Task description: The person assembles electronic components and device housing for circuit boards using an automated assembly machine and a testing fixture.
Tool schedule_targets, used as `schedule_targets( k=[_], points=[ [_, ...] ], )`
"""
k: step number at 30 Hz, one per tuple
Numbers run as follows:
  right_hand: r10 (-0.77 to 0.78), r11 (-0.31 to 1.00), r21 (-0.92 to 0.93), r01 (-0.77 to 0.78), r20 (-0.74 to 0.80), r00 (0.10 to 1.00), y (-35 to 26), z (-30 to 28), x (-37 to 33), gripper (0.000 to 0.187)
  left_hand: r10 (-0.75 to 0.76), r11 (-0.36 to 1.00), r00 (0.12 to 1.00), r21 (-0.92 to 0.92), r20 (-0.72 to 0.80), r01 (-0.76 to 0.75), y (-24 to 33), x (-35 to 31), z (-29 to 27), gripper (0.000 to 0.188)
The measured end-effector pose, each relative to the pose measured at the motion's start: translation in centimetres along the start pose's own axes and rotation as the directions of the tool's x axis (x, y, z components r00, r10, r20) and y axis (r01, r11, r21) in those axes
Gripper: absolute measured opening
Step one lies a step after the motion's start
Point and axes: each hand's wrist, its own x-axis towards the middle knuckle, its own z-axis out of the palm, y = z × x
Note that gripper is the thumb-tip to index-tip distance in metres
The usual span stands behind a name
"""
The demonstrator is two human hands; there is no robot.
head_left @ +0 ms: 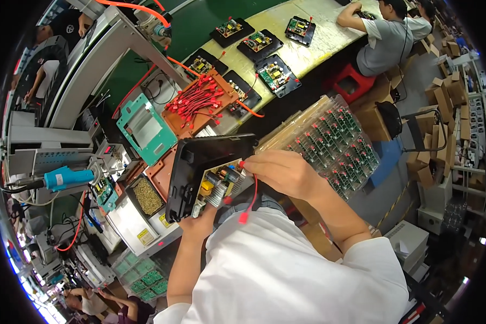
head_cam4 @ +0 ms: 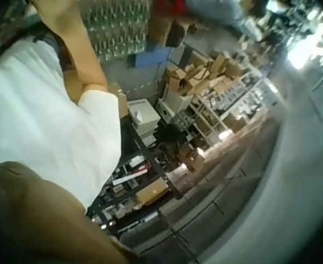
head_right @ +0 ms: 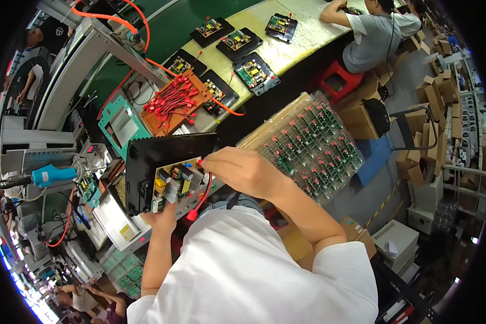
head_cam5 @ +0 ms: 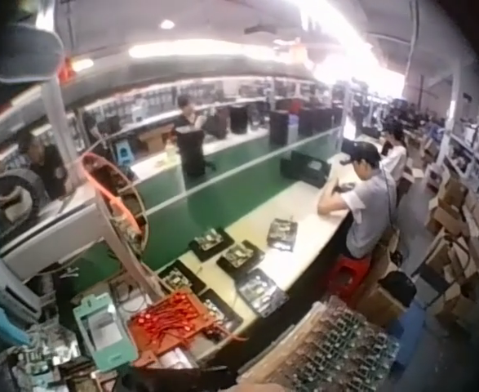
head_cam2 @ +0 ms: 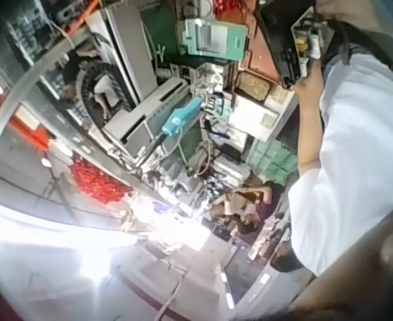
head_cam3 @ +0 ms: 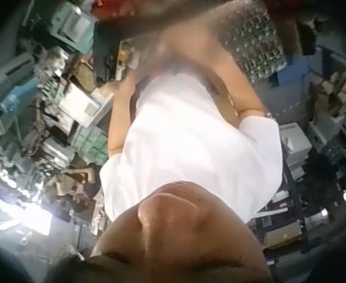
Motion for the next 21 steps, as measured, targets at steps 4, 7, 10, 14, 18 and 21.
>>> schedule_targets(
  k=[4, 7, 10, 14, 18, 21],
  points=[
    [-0.033, 0.999, -0.015, 0.032, -0.052, 0.998, 0.2, 0.9, 0.3, 0.029, -0.014, 0.992, 0.999, -0.127, -0.047, 0.008, 0.5, -0.4, 0.1, 0.058],
    [-0.1, 0.995, -0.012, 0.099, -0.101, 0.99, -0.1, 0.8, 0.5, 0.026, -0.063, 0.979, 0.997, -0.197, -0.044, 0.054, 0.5, -1.2, -0.2, 0.061],
    [-0.112, 0.994, -0.017, 0.111, -0.134, 0.985, 0.0, 0.7, 0.8, 0.025, -0.07, 0.982, 0.992, -0.184, -0.105, 0.05, 1.7, -0.4, 0.4, 0.062],
    [0.243, 0.966, 0.062, -0.249, 0.089, 0.966, 3.2, -1.1, -0.3, 0.036, -0.397, 0.853, 0.909, -0.416, -0.125, 0.315, 0.6, 2.9, 2.5, 0.049],
    [0.705, 0.39, 0.632, -0.67, 0.263, 0.659, 5.9, 0.5, -4.6, 0.051, -0.562, 0.725, 0.812, -0.378, 0.158, 0.575, -0.4, 6.4, 5.5, 0.044],
    [0.89, 0.025, 0.814, -0.58, 0.246, 0.383, 11.9, -0.5, -8.5, 0.034, -0.533, 0.644, 0.745, -0.379, 0.401, 0.665, -0.7, 8.8, 7.4, 0.052]
  ],
)
